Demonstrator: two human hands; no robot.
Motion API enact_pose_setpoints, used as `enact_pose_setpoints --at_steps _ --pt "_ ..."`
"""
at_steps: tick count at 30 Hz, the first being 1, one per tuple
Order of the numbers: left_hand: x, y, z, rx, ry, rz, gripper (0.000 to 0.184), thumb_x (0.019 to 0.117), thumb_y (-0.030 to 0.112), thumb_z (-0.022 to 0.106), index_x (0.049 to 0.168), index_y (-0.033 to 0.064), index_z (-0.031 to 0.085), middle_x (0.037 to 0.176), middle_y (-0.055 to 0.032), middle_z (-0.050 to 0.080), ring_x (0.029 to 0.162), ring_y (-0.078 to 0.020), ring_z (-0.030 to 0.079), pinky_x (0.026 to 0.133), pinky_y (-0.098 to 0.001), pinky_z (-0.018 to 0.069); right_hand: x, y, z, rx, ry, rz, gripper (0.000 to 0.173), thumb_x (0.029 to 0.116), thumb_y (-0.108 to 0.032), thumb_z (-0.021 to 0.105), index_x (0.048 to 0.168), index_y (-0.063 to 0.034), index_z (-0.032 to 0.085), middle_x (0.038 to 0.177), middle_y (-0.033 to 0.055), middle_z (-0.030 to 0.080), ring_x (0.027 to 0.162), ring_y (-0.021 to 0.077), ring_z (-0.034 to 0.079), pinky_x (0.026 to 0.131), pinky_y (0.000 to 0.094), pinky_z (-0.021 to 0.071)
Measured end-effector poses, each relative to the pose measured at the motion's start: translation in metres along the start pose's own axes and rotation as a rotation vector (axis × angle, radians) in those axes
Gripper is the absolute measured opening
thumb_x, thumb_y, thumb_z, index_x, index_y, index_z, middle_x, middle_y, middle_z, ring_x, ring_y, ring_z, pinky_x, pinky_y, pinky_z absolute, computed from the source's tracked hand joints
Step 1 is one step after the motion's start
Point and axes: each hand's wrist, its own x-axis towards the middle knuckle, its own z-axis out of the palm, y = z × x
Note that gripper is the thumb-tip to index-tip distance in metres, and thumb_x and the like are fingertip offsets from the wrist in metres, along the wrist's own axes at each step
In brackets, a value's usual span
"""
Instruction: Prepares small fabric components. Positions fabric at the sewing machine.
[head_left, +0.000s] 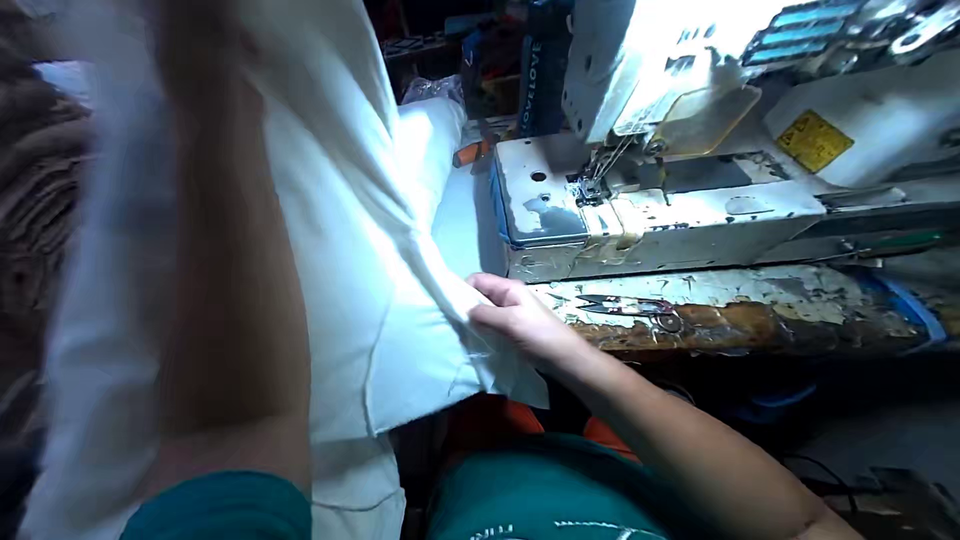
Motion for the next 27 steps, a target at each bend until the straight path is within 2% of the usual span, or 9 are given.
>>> enact_pose_setpoints --at_steps 2,3,6,10,12,15,18,22,27 --pt "-0.040 -0.007 -0.002 0.033 -0.214 0.057 0.044 0.1013 0.023 0.060 0.139 0.0016 0.055 0.135 -0.0146 0.060 0.118 -0.0184 0.060 0.100 -0.0363 0.0497 -0.012 0.015 -0.027 -0.096 0.049 0.102 0.021 0.0934 -0.007 0.058 0.111 -0.0054 0.070 0.088 0.0025 0.069 0.077 0.0074 0.065 0.072 0.0300 0.0552" --pt "-0.066 -0.008 -0.001 0.069 -0.321 0.135 0.041 0.1011 0.020 0.060 0.136 -0.0018 0.057 0.135 -0.0182 0.062 0.120 -0.0204 0.061 0.104 -0.0380 0.0496 -0.022 0.022 -0.038 -0.122 0.087 0.091 0.019 0.0954 -0.009 0.057 0.108 -0.0060 0.071 0.085 0.0000 0.069 0.075 0.0051 0.065 0.071 0.0274 0.0548" --pt "-0.158 -0.016 0.015 0.027 -0.643 0.440 0.019 0.0987 0.013 0.061 0.108 0.0003 0.072 0.101 -0.0051 0.074 0.090 -0.0066 0.071 0.084 -0.0275 0.0599 -0.058 0.031 -0.063 0.045 0.121 0.004 0.018 0.0987 -0.007 0.054 0.097 -0.0095 0.072 0.076 -0.0076 0.068 0.069 -0.0017 0.064 0.067 0.0185 0.0551" --pt "-0.235 -0.012 0.062 0.041 -0.945 0.990 0.027 0.0938 0.021 0.063 0.115 0.0103 0.076 0.118 -0.0038 0.074 0.128 -0.0281 0.060 0.113 -0.0499 0.0423 -0.094 0.014 -0.092 0.079 0.015 -0.147 0.021 0.0965 -0.004 0.053 0.093 -0.0136 0.071 0.075 -0.0144 0.066 0.068 -0.0079 0.060 0.064 0.0134 0.0518" --pt "-0.253 -0.009 0.088 0.011 -0.984 1.082 0.021 0.0950 0.024 0.061 0.102 0.0120 0.076 0.096 -0.0007 0.072 0.105 -0.0215 0.066 0.098 -0.0417 0.0504 -0.108 0.013 -0.099 -0.103 0.100 -0.189 0.019 0.1010 -0.010 0.053 0.097 -0.0060 0.071 0.081 -0.0099 0.067 0.073 -0.0070 0.060 0.069 0.0142 0.0519" --pt "-0.264 0.002 0.110 -0.070 -0.968 1.098 0.024 0.0962 0.026 0.054 0.089 0.0109 0.071 0.077 -0.0019 0.063 0.075 -0.0172 0.064 0.068 -0.0345 0.0520 -0.132 0.025 -0.098 -0.386 0.410 -0.324 0.041 0.0981 -0.037 0.066 0.114 0.0010 0.071 0.109 0.0078 0.071 0.103 0.0057 0.064 0.092 0.0245 0.0525" --pt "-0.270 0.019 0.120 -0.078 -0.953 1.100 0.027 0.0996 0.031 0.050 0.090 0.0133 0.067 0.076 -0.0014 0.060 0.070 -0.0151 0.060 0.060 -0.0319 0.0472 -0.158 0.033 -0.096 -0.607 0.567 -0.396 0.063 0.0848 -0.056 0.075 0.112 -0.0003 0.068 0.107 0.0134 0.069 0.104 0.0139 0.064 0.091 0.0275 0.0533" --pt "-0.281 0.029 0.141 -0.038 -1.002 1.068 0.024 0.0888 0.033 0.056 0.094 0.0144 0.072 0.079 -0.0013 0.063 0.068 -0.0152 0.064 0.057 -0.0330 0.0525 -0.165 0.045 -0.106 -0.732 0.590 -0.502 0.026 0.0901 -0.025 0.074 0.089 0.0010 0.069 0.085 0.0139 0.069 0.088 0.0202 0.068 0.086 0.0313 0.0548" --pt "-0.273 0.032 0.148 -0.348 -1.442 0.769 0.025 0.0922 0.037 0.071 0.102 0.0143 0.071 0.090 0.0028 0.066 0.086 0.0009 0.061 0.074 -0.0149 0.0487 -0.184 0.041 -0.142 -0.439 0.189 -0.419 0.030 0.1031 -0.016 0.058 0.088 0.0070 0.069 0.081 0.0147 0.066 0.085 0.0180 0.064 0.083 0.0301 0.0505"
